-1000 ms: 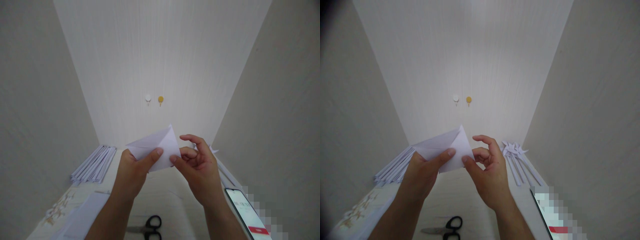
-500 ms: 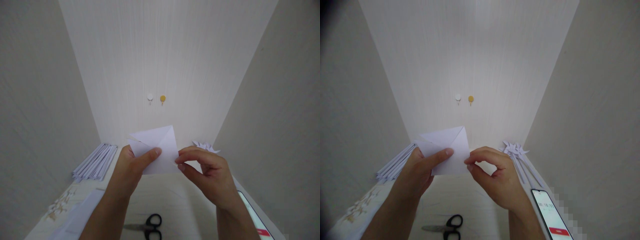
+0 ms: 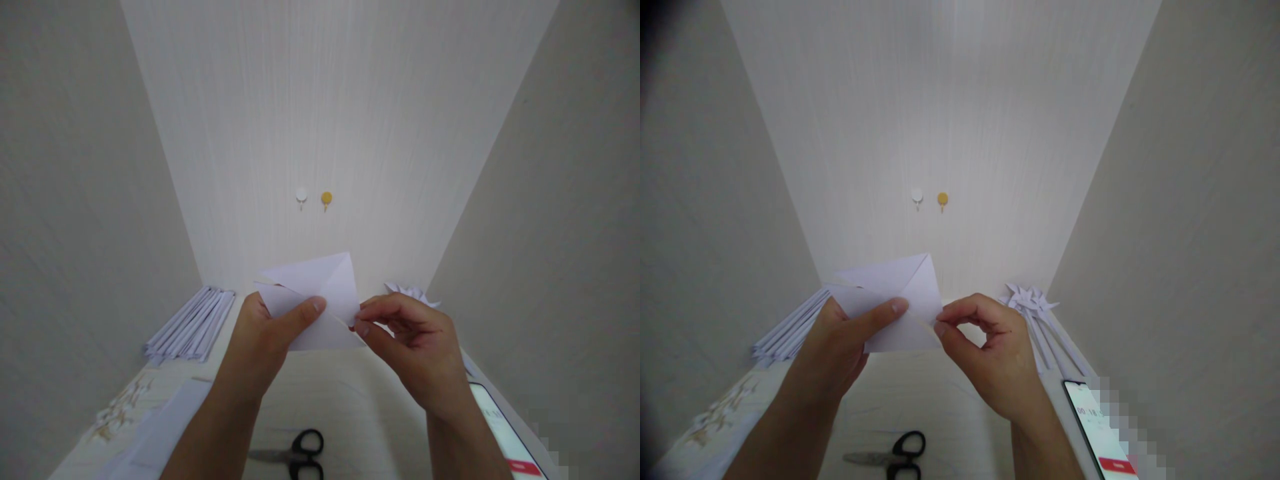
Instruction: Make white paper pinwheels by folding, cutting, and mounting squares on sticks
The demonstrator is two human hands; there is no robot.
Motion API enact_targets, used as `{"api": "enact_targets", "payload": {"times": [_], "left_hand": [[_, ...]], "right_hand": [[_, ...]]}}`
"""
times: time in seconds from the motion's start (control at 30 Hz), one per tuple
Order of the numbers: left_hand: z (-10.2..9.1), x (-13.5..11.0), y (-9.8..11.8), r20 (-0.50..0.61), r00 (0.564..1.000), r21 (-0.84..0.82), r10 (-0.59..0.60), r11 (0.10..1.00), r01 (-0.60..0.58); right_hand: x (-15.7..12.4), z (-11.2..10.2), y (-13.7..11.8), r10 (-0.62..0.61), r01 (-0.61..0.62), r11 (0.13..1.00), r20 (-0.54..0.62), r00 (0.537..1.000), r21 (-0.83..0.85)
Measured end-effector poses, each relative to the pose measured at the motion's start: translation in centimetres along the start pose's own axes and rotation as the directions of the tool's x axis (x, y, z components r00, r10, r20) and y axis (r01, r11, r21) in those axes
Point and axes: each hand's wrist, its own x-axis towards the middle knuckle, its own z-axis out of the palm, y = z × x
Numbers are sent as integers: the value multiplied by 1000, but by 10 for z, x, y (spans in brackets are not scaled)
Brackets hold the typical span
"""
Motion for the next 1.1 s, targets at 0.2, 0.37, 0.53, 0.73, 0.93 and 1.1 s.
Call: {"api": "enact_targets", "payload": {"times": [0.2, 0.37, 0.53, 0.73, 0.93, 1.1], "left_hand": [[0, -1, 1, -3, 1000, 16, 4, 1000, -4], [5, -2, 0, -16, 1000, -35, 19, 999, -19], [6, -2, -4, -33, 997, -35, 66, 997, -67], [6, -2, -5, -59, 993, -27, 103, 994, -105], [7, -4, -4, -59, 992, 24, 111, 994, -110], [7, -6, -3, -81, 986, 73, 144, 988, -138]], "right_hand": [[0, 2, -1, 28, -27, 1000, -47, 999, 12], [0, 4, -1, 32, -30, 999, -80, 996, 19], [0, 5, -1, 41, -38, 999, -101, 994, 33], [1, 5, -1, 38, -34, 999, -109, 993, 42], [1, 7, -3, 58, -52, 997, -128, 990, 51], [1, 9, -3, 66, -53, 995, -147, 987, 90]]}}
